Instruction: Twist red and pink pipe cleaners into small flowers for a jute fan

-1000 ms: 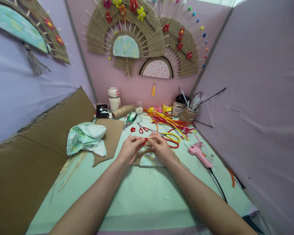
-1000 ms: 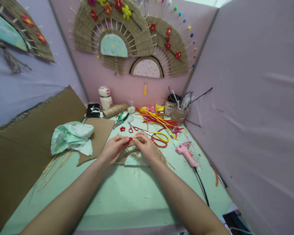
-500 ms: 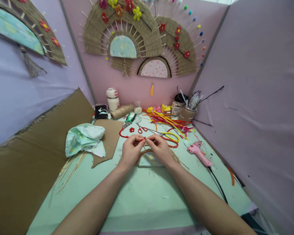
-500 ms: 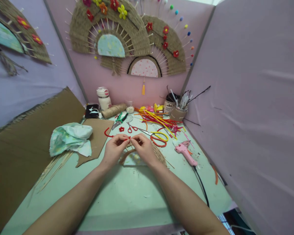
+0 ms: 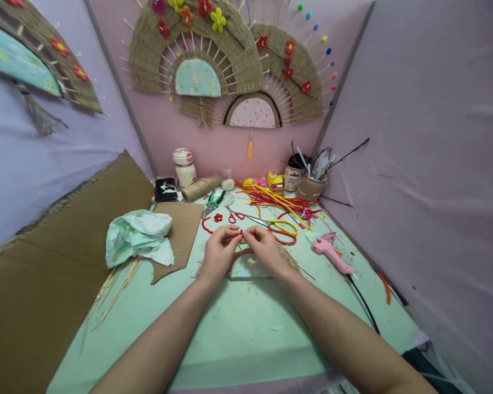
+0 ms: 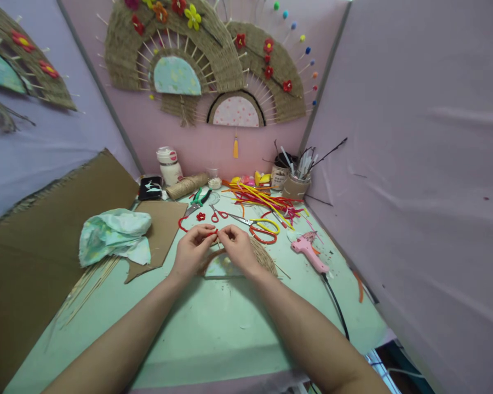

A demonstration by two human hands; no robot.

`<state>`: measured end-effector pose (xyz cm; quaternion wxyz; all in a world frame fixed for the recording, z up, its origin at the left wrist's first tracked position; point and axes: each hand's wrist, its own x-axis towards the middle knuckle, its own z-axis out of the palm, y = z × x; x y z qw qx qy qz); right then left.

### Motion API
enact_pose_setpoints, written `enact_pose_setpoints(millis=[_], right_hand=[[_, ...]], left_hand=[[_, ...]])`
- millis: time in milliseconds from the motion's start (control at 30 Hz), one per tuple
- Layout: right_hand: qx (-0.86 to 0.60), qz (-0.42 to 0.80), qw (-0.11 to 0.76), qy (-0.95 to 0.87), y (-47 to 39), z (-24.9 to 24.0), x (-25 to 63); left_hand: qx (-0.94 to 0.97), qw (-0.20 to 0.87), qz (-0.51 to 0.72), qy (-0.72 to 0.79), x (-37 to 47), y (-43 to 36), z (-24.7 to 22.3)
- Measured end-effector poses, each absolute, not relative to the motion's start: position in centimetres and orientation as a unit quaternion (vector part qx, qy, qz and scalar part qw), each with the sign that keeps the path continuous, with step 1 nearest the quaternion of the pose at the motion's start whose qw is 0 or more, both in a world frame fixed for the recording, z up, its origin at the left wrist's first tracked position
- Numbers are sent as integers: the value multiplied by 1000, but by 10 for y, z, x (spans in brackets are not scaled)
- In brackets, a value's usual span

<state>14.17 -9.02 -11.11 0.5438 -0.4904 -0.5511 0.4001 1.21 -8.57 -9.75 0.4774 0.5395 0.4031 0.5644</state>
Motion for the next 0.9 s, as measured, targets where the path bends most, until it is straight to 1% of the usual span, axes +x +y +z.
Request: enact_pose_setpoints(millis=[100,167,333,467,533,633,767,900], right_hand=[[-516,358,538,-563,-88,-109,147],[-524,331,530,-579,-88,-106,150],[-512,291,482,-648,-91,-104,152],[-511,265,465,-673,-92,-106,150],[-511,278,465,-667,-91,-107,150],[-508,333,466,-644,-89,-108,150],[-505,404,458,-610,-88,-109,147],[-483,440,456,-604,-89,-108,142]], left_hand=[[487,571,523,404,11,-83,-95],[461,606,503,409,10,-81,-95],[477,617,474,408,7,-78,-100],[475,604,486,415,6,-78,-102],[463,604,496,418,7,-78,-102],[419,617,519,417,9,-77,-103],[342,657,551,383,9,-75,-105],[301,703,544,346,9,-74,-106]])
